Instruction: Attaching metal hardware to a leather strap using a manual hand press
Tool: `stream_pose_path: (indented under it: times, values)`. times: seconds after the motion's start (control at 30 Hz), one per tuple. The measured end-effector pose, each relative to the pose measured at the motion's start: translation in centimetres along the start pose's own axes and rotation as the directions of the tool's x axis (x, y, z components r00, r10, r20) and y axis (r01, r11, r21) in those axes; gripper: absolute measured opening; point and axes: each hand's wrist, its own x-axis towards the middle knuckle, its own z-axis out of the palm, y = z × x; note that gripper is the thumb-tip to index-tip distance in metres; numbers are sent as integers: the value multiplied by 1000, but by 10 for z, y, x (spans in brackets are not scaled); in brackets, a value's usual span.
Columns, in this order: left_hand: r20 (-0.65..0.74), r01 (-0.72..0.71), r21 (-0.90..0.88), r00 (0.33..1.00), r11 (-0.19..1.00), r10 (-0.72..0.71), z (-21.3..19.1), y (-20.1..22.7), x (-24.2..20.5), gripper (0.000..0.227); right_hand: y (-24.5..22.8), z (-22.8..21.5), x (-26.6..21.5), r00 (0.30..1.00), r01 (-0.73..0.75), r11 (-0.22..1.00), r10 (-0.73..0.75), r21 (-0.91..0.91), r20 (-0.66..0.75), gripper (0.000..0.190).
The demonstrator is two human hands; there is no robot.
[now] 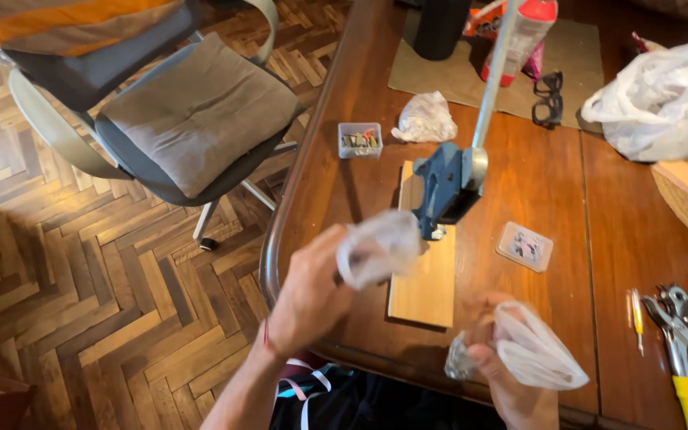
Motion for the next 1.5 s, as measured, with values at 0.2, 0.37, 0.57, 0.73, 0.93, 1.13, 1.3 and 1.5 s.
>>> stream_pose_path:
  times: [0.2, 0.37, 0.57, 0.73, 0.93, 1.13, 1.3, 1.5]
  values:
    - [325, -216, -317, 890, 924, 319, 50, 81, -17, 3, -16, -4, -18, 993, 119, 900, -118, -419, 29, 75]
    - [177, -432, -287, 854, 855, 490, 60, 105, -2, 18, -22, -98, 9, 990, 73, 995, -80, -64, -117, 39]
    - [110, -145, 8, 984, 989, 143, 28, 5, 59, 34, -36, -236, 104, 956, 117, 987, -142, -110, -256, 35]
    - [348, -32, 280, 935, 960, -71, 60, -76, 95, 39, 0, -316, 214, 932, 136, 651, -339, -747, -126, 64]
    - [257, 20, -261, 965, 965, 49, 99, -112, 80, 13, 40, -324, 245, 958, -216, 875, 104, -434, -268, 46]
    - [308, 115, -542, 949, 832, 70, 114, -128, 70, 15, -24, -259, 187, 960, 35, 627, -238, -778, -149, 98]
    - [55, 5, -280, 998, 960, 11, 129, -127, 61, 21, -29, -130, 134, 843, 112, 453, -514, -885, -157, 38]
    - [-140, -63, -196, 989, 979, 35, 137, -130, 56, 24, 39, -13, 158, 993, -78, 973, 95, -219, 67, 34]
